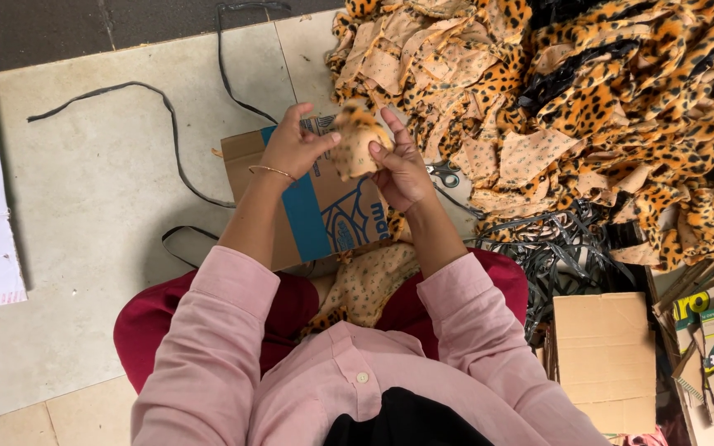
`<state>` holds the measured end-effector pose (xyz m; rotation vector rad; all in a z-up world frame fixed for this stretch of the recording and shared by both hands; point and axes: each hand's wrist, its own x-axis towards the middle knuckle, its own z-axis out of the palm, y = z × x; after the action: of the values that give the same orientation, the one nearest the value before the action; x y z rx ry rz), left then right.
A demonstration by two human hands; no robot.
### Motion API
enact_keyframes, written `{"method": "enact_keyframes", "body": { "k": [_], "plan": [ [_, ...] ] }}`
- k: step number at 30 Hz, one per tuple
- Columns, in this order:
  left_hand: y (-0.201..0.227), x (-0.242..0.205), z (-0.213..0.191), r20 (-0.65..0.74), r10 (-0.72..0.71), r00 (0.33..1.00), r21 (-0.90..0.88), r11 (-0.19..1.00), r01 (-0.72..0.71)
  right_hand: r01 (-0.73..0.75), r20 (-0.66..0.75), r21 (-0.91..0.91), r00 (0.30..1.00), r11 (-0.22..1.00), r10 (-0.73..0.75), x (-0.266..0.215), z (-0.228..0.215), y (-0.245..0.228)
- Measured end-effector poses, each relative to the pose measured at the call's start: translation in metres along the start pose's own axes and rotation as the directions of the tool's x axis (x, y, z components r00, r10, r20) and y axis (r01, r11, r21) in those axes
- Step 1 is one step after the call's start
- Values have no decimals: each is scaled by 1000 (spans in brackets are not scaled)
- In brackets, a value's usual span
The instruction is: The person organizes and stacks small scraps of leopard-print fabric by hand on a piece of cardboard, then uses scissors to trim the edges of one stack.
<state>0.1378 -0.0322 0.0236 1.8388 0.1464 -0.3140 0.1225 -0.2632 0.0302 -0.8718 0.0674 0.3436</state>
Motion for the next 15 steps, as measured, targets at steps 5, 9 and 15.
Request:
{"method": "enact_keyframes", "body": {
  "k": [5,9,15],
  "plan": [
    [37,-20,19,6,-265,964,-502,833,232,-71,0,113,997,991,71,-1,11,4],
    [0,-7,30,-182,-26,983,-441,896,-58,88,-88,-513,984,854,-154,10,-28,34],
    [3,-17,44,-336,324,885,111,946,-304,214,43,-917,892,336,-451,10,-29,43]
  ]
}}
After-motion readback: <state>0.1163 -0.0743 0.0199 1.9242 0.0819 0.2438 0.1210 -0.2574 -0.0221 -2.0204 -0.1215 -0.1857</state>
